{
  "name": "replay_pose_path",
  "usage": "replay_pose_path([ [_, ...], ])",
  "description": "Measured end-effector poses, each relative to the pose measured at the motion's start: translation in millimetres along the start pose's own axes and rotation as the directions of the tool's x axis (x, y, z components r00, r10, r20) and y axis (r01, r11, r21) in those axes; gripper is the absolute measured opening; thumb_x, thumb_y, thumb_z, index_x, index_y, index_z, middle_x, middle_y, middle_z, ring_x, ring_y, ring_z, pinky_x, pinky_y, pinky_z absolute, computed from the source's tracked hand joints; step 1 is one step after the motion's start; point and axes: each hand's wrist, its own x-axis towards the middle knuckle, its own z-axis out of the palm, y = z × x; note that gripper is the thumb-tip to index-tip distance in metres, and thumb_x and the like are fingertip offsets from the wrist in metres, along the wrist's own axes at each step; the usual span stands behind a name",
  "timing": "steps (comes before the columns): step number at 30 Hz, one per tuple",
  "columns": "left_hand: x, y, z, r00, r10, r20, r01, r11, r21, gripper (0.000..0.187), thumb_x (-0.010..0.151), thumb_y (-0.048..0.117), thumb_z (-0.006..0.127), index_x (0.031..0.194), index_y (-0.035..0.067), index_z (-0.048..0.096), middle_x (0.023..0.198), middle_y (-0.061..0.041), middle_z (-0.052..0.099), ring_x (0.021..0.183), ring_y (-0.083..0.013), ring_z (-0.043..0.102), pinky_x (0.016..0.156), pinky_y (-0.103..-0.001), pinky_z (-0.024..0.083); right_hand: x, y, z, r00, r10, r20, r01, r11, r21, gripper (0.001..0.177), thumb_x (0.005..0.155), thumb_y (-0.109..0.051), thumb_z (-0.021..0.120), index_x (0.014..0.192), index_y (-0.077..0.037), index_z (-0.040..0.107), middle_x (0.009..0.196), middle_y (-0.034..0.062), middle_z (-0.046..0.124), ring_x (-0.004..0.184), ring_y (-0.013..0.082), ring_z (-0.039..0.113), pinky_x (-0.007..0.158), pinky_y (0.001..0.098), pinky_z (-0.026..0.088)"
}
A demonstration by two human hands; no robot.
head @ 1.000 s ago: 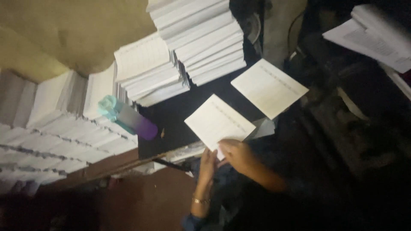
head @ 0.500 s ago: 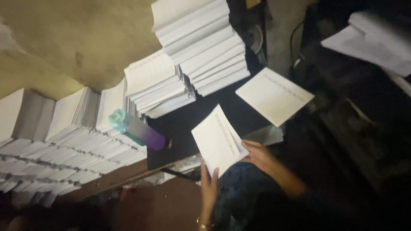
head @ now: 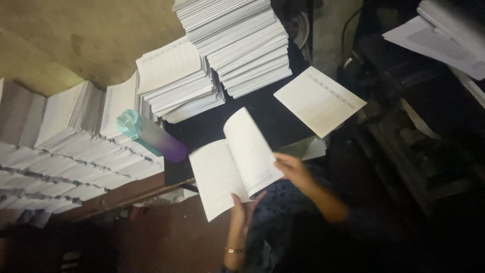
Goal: The person flips through the pages of a booklet, closes it, and places it on a stack. They then pick up another booklet and repeat the process of flipping through the pages and stacking it.
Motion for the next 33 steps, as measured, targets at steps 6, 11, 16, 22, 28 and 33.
replay_pose_path([
  [6, -22, 69, 84, 0.761, -0.136, -0.634, 0.211, 0.976, 0.044, 0.066, 0.086, 0.027, 0.065, 0.141, -0.007, 0.054, 0.141, -0.014, 0.062, 0.123, -0.0274, 0.062, 0.101, -0.042, 0.054, 0, -52, -63, 0.654, -0.738, -0.166, 0.258, 0.424, -0.868, 0.034, 0.097, -0.01, 0.064, 0.129, 0.001, 0.065, 0.125, 0.0174, 0.067, 0.118, 0.0312, 0.061, 0.101, 0.0404, 0.05],
  [11, -16, 60, 67, 0.771, -0.093, -0.63, 0.418, 0.821, 0.389, 0.085, 0.087, 0.055, 0.064, 0.148, -0.002, 0.048, 0.15, -0.021, 0.049, 0.138, -0.0337, 0.048, 0.115, -0.044, 0.04, 27, -44, -92, 0.683, -0.725, -0.092, 0.171, 0.28, -0.945, 0.046, 0.096, -0.021, 0.07, 0.131, 0.009, 0.063, 0.141, 0.0304, 0.056, 0.139, 0.0442, 0.045, 0.117, 0.0511, 0.036],
  [16, -16, 55, 59, 0.803, -0.123, -0.584, 0.454, 0.761, 0.463, 0.097, 0.09, 0.066, 0.061, 0.149, -0.009, 0.043, 0.15, -0.036, 0.043, 0.139, -0.0459, 0.046, 0.113, -0.06, 0.04, 30, -45, -97, 0.721, -0.686, -0.1, 0.012, 0.157, -0.988, 0.035, 0.106, -0.03, 0.06, 0.129, -0.006, 0.072, 0.129, 0.0182, 0.069, 0.124, 0.0351, 0.063, 0.106, 0.0477, 0.05],
  [22, -5, 41, 44, 0.824, -0.096, -0.559, 0.387, 0.816, 0.43, 0.098, 0.089, 0.064, 0.067, 0.147, -0.01, 0.044, 0.147, -0.038, 0.046, 0.132, -0.0463, 0.054, 0.109, -0.058, 0.044, 28, -46, -85, 0.553, -0.831, -0.063, 0.157, 0.178, -0.972, 0.011, 0.101, -0.023, 0.073, 0.106, -0.016, 0.079, 0.09, 0.0107, 0.077, 0.083, 0.0276, 0.075, 0.065, 0.0384, 0.06],
  [28, -15, 38, 58, 0.814, -0.13, -0.566, 0.37, 0.867, 0.334, 0.095, 0.088, 0.057, 0.073, 0.143, -0.015, 0.045, 0.143, -0.038, 0.049, 0.127, -0.0423, 0.059, 0.107, -0.051, 0.05, -32, -29, 39, 0.355, -0.869, 0.345, 0.658, -0.03, -0.752, 0.012, 0.094, -0.016, 0.071, 0.089, -0.006, 0.074, 0.088, 0.0152, 0.073, 0.085, 0.0317, 0.072, 0.08, 0.0408, 0.057],
  [33, -6, 27, 35, 0.81, -0.096, -0.578, 0.384, 0.832, 0.4, 0.094, 0.087, 0.064, 0.069, 0.138, -0.013, 0.054, 0.135, -0.036, 0.058, 0.125, -0.0413, 0.061, 0.104, -0.053, 0.049, -53, -14, 63, 0.54, -0.683, 0.493, 0.744, 0.113, -0.658, 0.049, 0.078, -0.028, 0.083, 0.123, -0.012, 0.07, 0.12, 0.0098, 0.07, 0.11, 0.0338, 0.065, 0.09, 0.0442, 0.054],
])
